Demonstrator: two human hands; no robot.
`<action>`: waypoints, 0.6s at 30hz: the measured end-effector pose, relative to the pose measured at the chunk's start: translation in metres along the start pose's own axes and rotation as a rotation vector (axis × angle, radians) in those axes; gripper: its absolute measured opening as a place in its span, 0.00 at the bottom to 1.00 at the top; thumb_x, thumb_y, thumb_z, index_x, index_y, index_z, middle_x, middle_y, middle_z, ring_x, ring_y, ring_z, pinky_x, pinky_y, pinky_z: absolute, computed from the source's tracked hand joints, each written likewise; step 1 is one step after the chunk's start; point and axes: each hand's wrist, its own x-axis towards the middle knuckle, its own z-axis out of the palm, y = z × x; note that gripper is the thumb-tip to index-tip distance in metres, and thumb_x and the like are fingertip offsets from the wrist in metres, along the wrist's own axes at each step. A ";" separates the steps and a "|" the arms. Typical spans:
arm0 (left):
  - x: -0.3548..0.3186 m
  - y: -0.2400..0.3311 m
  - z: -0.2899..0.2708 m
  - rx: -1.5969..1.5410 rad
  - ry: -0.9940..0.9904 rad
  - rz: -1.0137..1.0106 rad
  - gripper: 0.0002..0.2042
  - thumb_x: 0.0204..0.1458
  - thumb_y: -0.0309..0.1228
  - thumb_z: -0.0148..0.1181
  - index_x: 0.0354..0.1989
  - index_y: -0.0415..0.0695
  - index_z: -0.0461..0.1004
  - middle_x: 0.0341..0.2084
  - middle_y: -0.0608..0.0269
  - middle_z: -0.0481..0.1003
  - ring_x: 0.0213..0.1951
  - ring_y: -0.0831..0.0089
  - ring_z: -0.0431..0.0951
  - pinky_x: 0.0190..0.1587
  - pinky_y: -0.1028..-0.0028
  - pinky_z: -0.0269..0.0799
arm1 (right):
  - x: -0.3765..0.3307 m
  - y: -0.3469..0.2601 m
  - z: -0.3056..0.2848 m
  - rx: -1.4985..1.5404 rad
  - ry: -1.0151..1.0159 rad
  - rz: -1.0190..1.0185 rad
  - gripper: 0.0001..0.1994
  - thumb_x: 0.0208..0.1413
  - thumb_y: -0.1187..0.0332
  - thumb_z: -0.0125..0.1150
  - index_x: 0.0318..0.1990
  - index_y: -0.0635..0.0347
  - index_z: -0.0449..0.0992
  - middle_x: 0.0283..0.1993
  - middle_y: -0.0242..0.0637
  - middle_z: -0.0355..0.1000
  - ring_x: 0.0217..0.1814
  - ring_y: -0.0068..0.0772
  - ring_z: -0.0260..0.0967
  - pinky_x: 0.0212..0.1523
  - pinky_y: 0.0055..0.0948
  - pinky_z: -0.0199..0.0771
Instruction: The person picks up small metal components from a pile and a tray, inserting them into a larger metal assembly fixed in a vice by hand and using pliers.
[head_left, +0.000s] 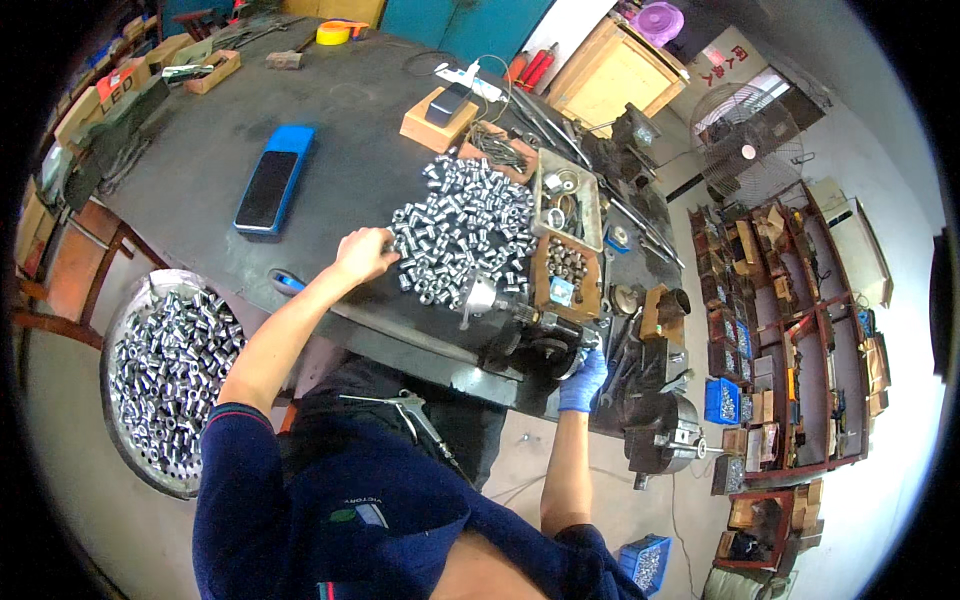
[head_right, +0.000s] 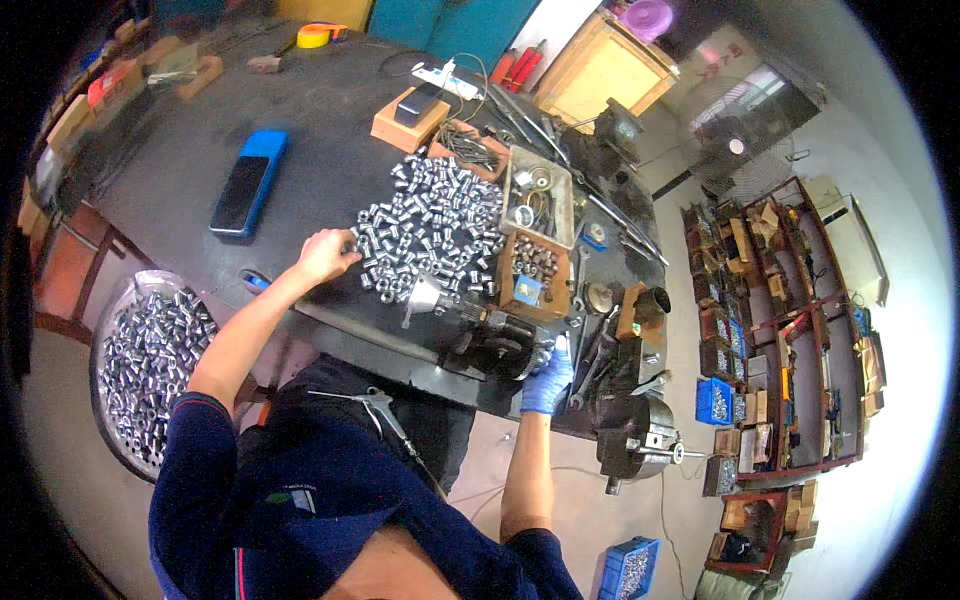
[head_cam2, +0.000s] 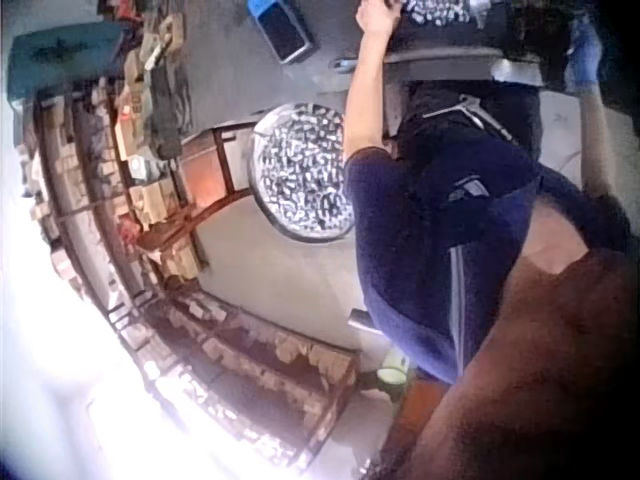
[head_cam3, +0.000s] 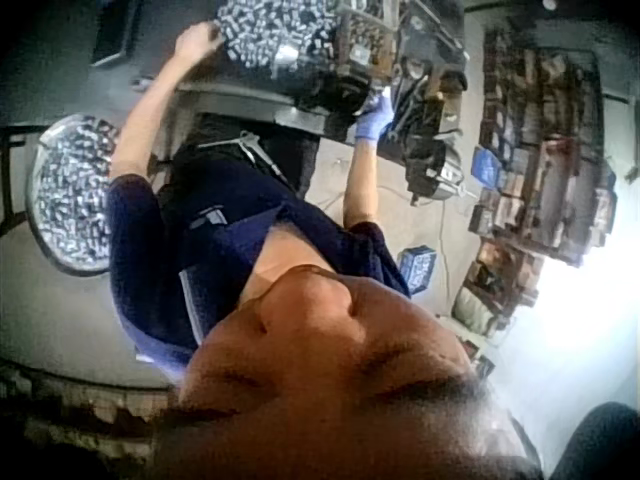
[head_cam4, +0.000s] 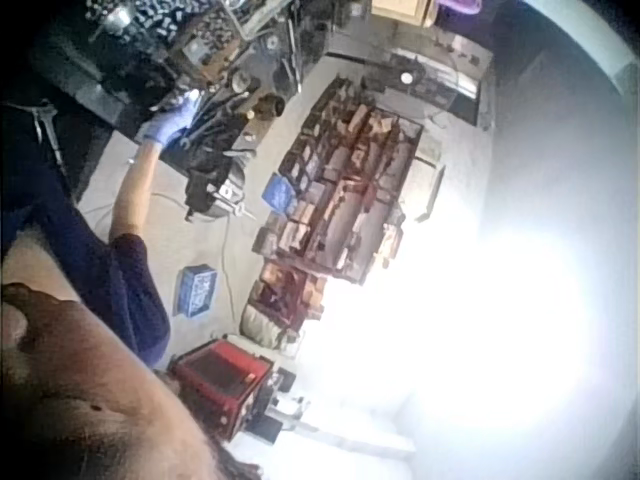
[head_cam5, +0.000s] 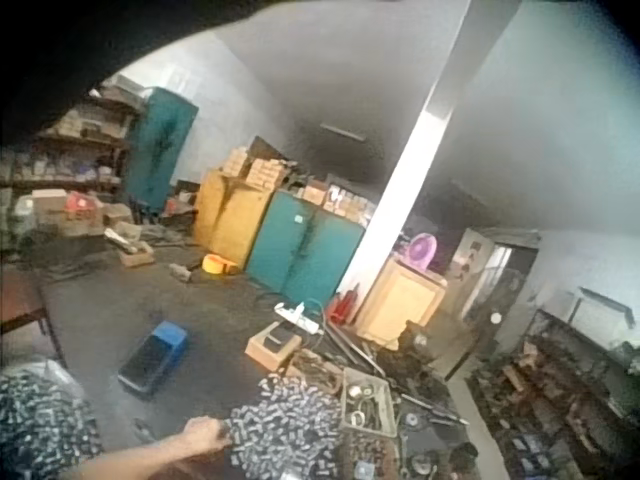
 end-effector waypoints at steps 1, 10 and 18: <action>-0.002 -0.005 0.002 -0.003 -0.020 0.007 0.10 0.39 0.35 0.61 0.28 0.43 0.74 0.27 0.53 0.75 0.33 0.56 0.75 0.36 0.63 0.70 | -0.005 -0.004 0.003 0.035 -0.039 0.038 0.08 0.54 0.62 0.54 0.33 0.56 0.69 0.22 0.24 0.65 0.16 0.12 0.56 0.13 0.12 0.54; -0.025 0.002 -0.003 -0.189 -0.083 0.014 0.07 0.40 0.28 0.61 0.27 0.40 0.71 0.24 0.57 0.75 0.26 0.63 0.76 0.29 0.68 0.71 | 0.000 0.002 -0.045 0.096 -0.146 0.112 0.12 0.54 0.61 0.50 0.38 0.58 0.72 0.34 0.34 0.73 0.35 0.30 0.72 0.37 0.30 0.74; -0.047 0.080 -0.035 -1.340 -0.346 0.214 0.11 0.44 0.18 0.57 0.38 0.32 0.71 0.31 0.57 0.74 0.33 0.75 0.75 0.39 0.78 0.71 | -0.008 -0.004 -0.036 0.074 -0.062 0.098 0.11 0.57 0.61 0.45 0.35 0.57 0.71 0.29 0.31 0.72 0.27 0.26 0.70 0.31 0.27 0.73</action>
